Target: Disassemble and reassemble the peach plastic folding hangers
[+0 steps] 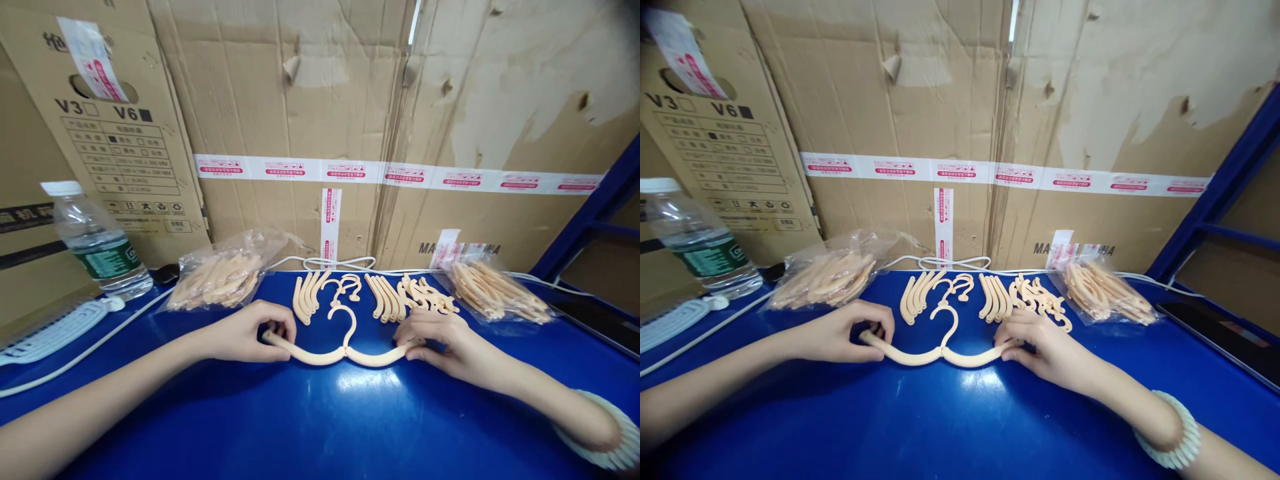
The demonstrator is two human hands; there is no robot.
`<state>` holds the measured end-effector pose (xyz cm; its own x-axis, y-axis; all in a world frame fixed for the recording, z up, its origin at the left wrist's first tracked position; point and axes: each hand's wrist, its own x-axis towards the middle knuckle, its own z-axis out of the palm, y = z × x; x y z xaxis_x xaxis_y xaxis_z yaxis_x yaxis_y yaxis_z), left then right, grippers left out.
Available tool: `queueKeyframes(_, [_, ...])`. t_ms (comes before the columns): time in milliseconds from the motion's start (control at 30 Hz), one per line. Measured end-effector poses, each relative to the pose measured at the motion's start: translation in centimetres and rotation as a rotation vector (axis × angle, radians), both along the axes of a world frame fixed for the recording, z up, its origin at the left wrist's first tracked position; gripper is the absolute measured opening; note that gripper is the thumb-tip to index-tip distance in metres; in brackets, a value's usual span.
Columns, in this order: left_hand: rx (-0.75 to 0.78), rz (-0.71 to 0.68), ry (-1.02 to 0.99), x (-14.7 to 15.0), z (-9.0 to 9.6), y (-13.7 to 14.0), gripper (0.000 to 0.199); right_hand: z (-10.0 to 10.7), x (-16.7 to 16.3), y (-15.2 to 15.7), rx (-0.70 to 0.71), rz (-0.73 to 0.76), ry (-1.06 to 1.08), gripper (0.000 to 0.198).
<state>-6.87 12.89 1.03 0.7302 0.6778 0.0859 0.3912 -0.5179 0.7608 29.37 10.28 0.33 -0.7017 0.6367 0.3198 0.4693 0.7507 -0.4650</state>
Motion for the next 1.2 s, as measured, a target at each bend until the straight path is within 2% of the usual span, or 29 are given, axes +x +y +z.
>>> queueKeyframes(167, [0.185, -0.001, 0.051, 0.5, -0.4, -0.4, 0.011, -0.1, 0.4, 0.5, -0.016, -0.022, -0.051, 0.011])
queueKeyframes(433, [0.300, 0.085, 0.024, 0.7, -1.4, -0.2, 0.016, -0.8, 1.1, 1.1, 0.001, -0.175, -0.116, 0.013])
queueKeyframes(633, [0.325, 0.109, 0.028, 0.7, -1.8, -0.1, 0.014, -1.2, 1.0, 1.1, 0.048, -0.218, -0.126, 0.016])
queueKeyframes(767, [0.326, 0.091, 0.040, 0.6, -1.9, -0.1, 0.008, -1.1, 1.2, 1.2, 0.016, -0.226, -0.162, 0.016])
queueKeyframes(933, [0.319, 0.060, 0.059, 0.4, -2.1, -0.1, 0.006, -0.8, 1.1, 0.9, 0.052, -0.232, -0.179, 0.014])
queueKeyframes(1200, [0.312, 0.056, 0.102, 0.4, -2.0, -0.1, 0.008, -1.0, 1.2, 0.7, -0.018, -0.306, -0.203, 0.012])
